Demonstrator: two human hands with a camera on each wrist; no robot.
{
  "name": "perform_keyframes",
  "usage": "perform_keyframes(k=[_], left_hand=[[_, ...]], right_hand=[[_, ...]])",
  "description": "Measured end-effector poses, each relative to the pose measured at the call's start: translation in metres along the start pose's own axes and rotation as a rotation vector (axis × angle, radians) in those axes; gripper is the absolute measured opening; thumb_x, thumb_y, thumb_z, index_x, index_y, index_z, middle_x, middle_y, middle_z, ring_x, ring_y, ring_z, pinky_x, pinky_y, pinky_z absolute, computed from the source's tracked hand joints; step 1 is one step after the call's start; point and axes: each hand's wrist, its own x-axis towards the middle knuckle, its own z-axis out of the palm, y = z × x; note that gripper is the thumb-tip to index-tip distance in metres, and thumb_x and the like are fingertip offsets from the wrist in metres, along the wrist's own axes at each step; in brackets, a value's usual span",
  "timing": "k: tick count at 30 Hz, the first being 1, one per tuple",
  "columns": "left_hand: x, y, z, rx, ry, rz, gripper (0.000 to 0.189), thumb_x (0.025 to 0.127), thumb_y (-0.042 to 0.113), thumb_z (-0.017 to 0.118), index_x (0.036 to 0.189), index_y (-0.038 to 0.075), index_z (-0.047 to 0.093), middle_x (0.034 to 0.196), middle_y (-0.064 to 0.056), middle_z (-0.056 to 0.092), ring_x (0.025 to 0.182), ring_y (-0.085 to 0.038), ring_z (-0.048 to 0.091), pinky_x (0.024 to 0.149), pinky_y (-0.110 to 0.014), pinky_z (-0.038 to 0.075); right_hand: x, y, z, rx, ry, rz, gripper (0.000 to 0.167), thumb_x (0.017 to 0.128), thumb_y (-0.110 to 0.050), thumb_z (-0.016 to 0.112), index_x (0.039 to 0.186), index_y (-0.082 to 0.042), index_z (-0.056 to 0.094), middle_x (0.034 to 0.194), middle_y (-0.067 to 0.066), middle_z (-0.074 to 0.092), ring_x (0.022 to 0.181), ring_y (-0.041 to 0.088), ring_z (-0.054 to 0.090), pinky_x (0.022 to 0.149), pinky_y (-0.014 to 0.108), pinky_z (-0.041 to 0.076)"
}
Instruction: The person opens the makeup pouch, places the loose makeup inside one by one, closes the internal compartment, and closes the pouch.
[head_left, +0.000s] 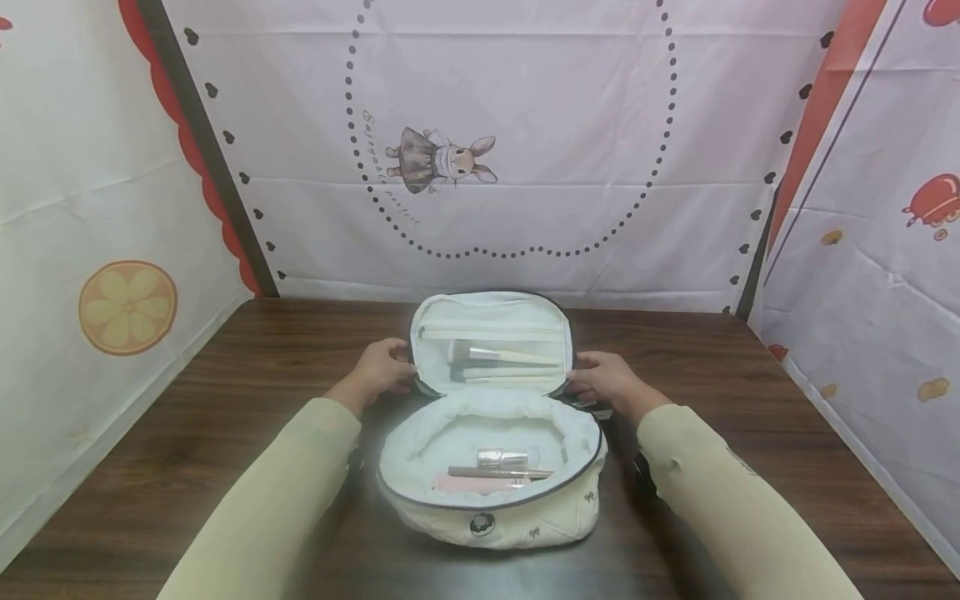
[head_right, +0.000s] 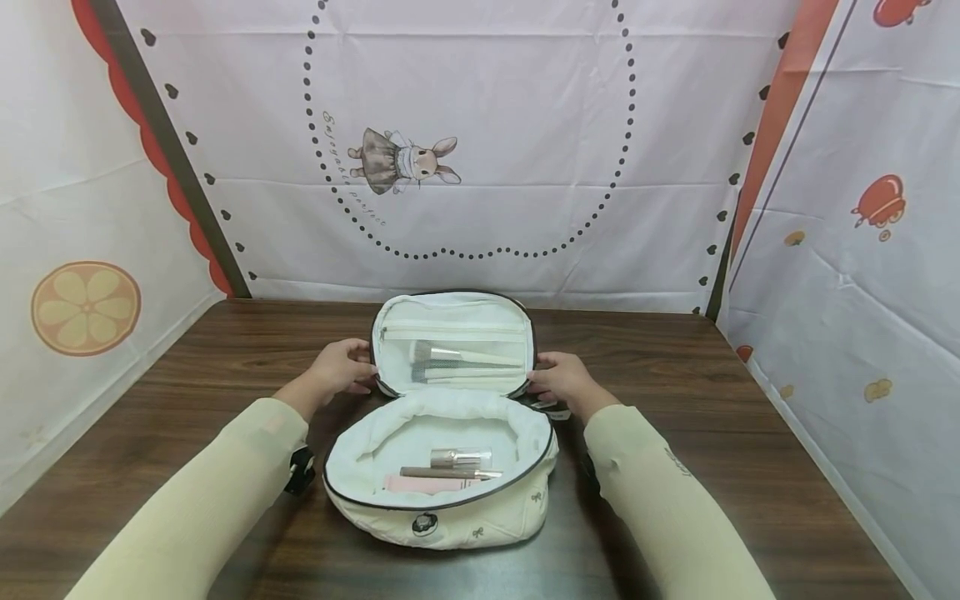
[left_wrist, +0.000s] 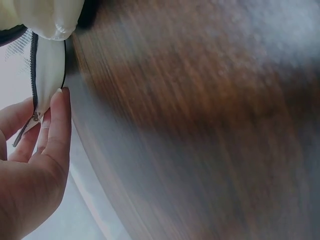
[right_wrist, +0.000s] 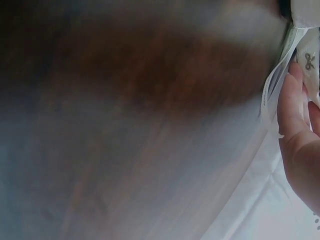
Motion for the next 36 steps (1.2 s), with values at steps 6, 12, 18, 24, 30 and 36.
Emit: perform_keyframes(k=[6, 12, 18, 24, 30, 36], left_hand=[[0.004, 0.001, 0.0, -0.001, 0.007, 0.0, 0.061, 0.089, -0.004, 0.058, 0.144, -0.007, 0.032, 0.132, -0.032, 0.048, 0.108, -0.041, 0.061, 0.074, -0.035, 0.059], [0.005, 0.003, 0.0, -0.024, 0.014, 0.011, 0.061, 0.089, -0.006, 0.057, 0.144, -0.007, 0.032, 0.132, -0.032, 0.047, 0.106, -0.042, 0.061, 0.074, -0.036, 0.059], [0.004, 0.005, -0.001, -0.012, 0.031, 0.007, 0.06, 0.091, -0.005, 0.056, 0.146, -0.003, 0.032, 0.136, -0.029, 0.045, 0.108, -0.039, 0.06, 0.077, -0.036, 0.058], [0.004, 0.006, -0.002, -0.02, 0.051, 0.043, 0.06, 0.091, -0.005, 0.055, 0.146, -0.002, 0.032, 0.138, -0.028, 0.044, 0.112, -0.038, 0.058, 0.079, -0.034, 0.058], [0.001, 0.006, -0.005, -0.023, 0.061, 0.076, 0.059, 0.09, -0.008, 0.056, 0.144, -0.001, 0.035, 0.138, -0.025, 0.044, 0.113, -0.039, 0.057, 0.079, -0.033, 0.058], [-0.001, 0.005, -0.007, -0.015, 0.08, 0.149, 0.049, 0.089, -0.01, 0.055, 0.136, -0.002, 0.044, 0.135, -0.023, 0.047, 0.112, -0.038, 0.058, 0.081, -0.036, 0.057]], right_hand=[[0.004, 0.001, -0.002, 0.011, 0.007, 0.009, 0.062, 0.095, -0.007, 0.058, 0.145, 0.011, 0.028, 0.128, 0.034, 0.054, 0.108, 0.038, 0.064, 0.083, 0.04, 0.056], [0.005, 0.0, 0.0, 0.026, 0.019, 0.007, 0.063, 0.094, -0.006, 0.059, 0.145, 0.011, 0.027, 0.125, 0.033, 0.055, 0.107, 0.038, 0.064, 0.083, 0.041, 0.057], [0.007, -0.002, 0.001, 0.025, 0.058, 0.022, 0.064, 0.095, -0.008, 0.058, 0.147, 0.007, 0.026, 0.127, 0.032, 0.055, 0.11, 0.038, 0.062, 0.087, 0.042, 0.055], [0.009, -0.001, -0.001, 0.035, 0.059, -0.009, 0.065, 0.095, -0.007, 0.058, 0.148, 0.007, 0.023, 0.135, 0.032, 0.048, 0.112, 0.04, 0.061, 0.092, 0.044, 0.052], [0.008, -0.005, -0.004, 0.031, 0.063, -0.022, 0.067, 0.094, -0.005, 0.058, 0.149, 0.005, 0.022, 0.142, 0.033, 0.038, 0.111, 0.042, 0.06, 0.09, 0.042, 0.053], [0.004, -0.011, -0.005, 0.04, 0.081, -0.05, 0.068, 0.092, -0.002, 0.059, 0.149, 0.005, 0.023, 0.145, 0.033, 0.033, 0.109, 0.045, 0.06, 0.092, 0.046, 0.052]])
